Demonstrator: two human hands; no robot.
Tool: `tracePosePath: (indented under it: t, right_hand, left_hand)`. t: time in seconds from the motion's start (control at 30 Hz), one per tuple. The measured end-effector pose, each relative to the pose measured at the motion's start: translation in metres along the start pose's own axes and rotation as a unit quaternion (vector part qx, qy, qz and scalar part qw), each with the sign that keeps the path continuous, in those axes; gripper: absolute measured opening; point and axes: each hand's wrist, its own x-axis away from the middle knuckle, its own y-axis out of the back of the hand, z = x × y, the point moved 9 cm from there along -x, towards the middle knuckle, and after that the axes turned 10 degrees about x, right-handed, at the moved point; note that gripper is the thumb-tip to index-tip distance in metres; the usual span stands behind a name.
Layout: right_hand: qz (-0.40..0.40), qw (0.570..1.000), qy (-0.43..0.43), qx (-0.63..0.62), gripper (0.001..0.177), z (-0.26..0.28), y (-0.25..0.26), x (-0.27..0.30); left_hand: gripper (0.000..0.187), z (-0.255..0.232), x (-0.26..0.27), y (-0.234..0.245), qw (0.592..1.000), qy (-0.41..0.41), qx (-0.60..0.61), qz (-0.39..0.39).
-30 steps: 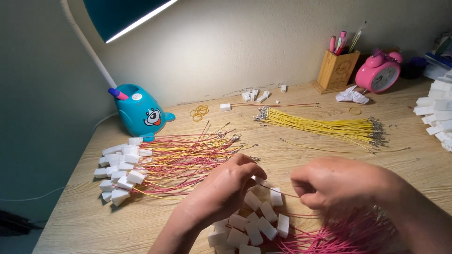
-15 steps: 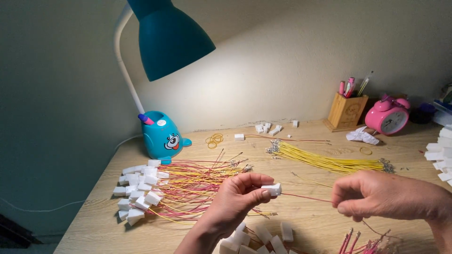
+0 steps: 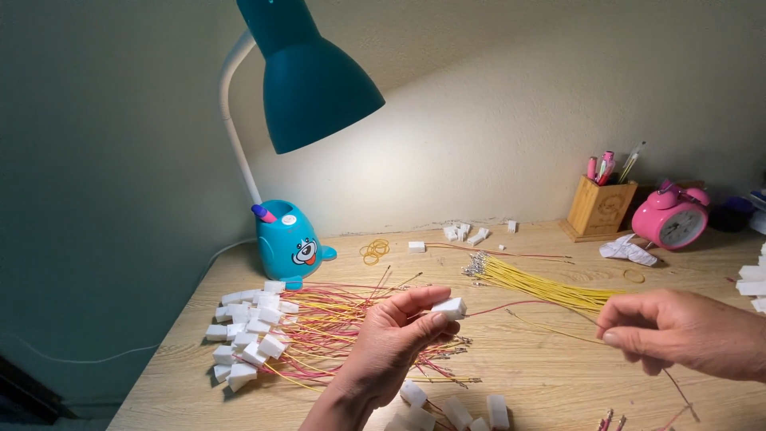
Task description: The person inserts the metal ends of colored wires into small white plastic connectors. They handle pink and yellow wires one at a time, inserting each into a connector and placing the completed unit on the table. The process is repeated continuously throughout the clip.
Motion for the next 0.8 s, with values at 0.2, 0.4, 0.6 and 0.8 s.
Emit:
tracePosePath:
  t: [0.2,0.4,0.6,0.8]
  right_hand:
    - [-0.075,0.994,0.028,0.07,0.019,0.024,0.009,0.012]
    - [-0.106,0.991,0.081,-0.034,0.019,-0.018,0.037,-0.008]
    - [-0.018,0.937,-0.081,0.341,0.022,0.012,0.019,0.02]
    - [-0.143,0.967,-0.008,0.21,0.021,0.053,-0.015,-0.013]
  left_hand:
    - [0.043,0.02,0.005,-0.006,0.996,0.071,0.06,0.003]
    - [0.032,0.022,0.002,-0.003,0.997,0.07,0.028,0.005]
    - [0.015,0.048,-0.01,0.003,0.973,0.006,-0.225,0.053]
    - [0.024,0.045,0.002,-0.012,0.901,-0.029,-0.43,0.045]
